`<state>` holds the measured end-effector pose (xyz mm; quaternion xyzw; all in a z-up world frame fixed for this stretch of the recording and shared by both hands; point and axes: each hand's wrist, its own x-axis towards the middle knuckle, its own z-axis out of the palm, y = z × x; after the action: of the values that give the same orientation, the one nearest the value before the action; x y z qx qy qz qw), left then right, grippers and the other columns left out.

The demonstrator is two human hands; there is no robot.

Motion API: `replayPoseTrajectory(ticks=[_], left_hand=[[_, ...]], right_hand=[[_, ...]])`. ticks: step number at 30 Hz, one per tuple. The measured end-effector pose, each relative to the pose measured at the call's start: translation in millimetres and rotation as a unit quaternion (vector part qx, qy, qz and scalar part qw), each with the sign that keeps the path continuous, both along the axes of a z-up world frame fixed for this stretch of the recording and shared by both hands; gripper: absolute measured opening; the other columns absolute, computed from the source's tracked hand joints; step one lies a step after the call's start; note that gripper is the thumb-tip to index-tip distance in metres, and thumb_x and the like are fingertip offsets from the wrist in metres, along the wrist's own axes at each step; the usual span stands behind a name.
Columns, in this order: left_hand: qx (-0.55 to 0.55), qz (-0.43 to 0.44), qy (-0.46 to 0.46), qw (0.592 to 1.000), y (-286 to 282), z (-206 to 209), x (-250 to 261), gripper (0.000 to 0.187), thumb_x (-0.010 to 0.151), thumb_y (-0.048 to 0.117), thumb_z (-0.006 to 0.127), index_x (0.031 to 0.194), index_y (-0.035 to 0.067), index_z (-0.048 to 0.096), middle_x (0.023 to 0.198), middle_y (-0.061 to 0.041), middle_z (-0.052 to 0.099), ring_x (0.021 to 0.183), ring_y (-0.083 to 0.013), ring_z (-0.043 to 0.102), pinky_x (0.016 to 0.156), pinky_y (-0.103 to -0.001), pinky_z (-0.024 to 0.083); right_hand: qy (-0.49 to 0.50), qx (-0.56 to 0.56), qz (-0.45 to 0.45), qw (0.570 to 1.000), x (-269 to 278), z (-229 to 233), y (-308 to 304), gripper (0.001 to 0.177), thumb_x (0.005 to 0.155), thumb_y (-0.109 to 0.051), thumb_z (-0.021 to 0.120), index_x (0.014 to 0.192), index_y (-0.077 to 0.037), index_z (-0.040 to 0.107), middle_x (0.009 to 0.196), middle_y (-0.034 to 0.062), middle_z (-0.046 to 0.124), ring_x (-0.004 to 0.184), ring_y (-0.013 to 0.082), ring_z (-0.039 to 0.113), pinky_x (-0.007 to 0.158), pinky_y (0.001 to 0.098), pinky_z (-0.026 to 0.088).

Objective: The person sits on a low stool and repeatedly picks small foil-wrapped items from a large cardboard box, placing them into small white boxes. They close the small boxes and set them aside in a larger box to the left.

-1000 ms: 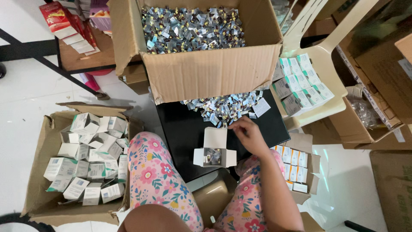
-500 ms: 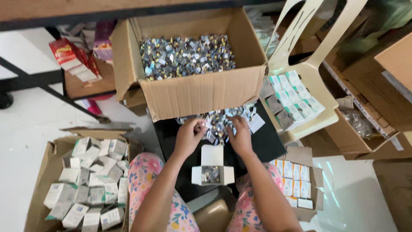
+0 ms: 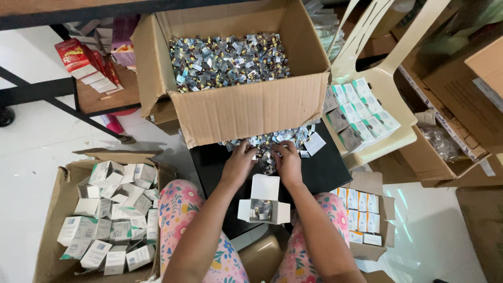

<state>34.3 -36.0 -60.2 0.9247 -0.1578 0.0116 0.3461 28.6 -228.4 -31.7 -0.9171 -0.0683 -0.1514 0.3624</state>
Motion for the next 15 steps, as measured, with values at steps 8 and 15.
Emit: replayPoseTrajectory(ticks=[8, 15], left_hand=[[-0.2, 0.077, -0.1, 0.972, 13, -6, 8, 0.041, 0.079, -0.006, 0.074, 0.117, 0.007, 0.069, 0.122, -0.015, 0.066, 0.113, -0.0369, 0.066, 0.094, -0.041, 0.056], [-0.358, 0.139, 0.061, 0.921, 25, -18, 11, 0.041, 0.086, -0.001, 0.076, 0.125, 0.007, 0.066, 0.121, -0.01, 0.071, 0.094, -0.0158, 0.075, 0.08, -0.028, 0.059]], right_hand=[[0.012, 0.098, -0.034, 0.995, 2, -4, -10, 0.017, 0.088, -0.003, 0.076, 0.105, -0.001, 0.077, 0.112, 0.0162, 0.067, 0.09, 0.0263, 0.072, 0.068, 0.0319, 0.062], [0.061, 0.131, -0.056, 0.988, 1, -24, -17, 0.016, 0.086, -0.004, 0.078, 0.102, -0.001, 0.076, 0.106, 0.0117, 0.069, 0.086, 0.0195, 0.074, 0.069, 0.0305, 0.062]])
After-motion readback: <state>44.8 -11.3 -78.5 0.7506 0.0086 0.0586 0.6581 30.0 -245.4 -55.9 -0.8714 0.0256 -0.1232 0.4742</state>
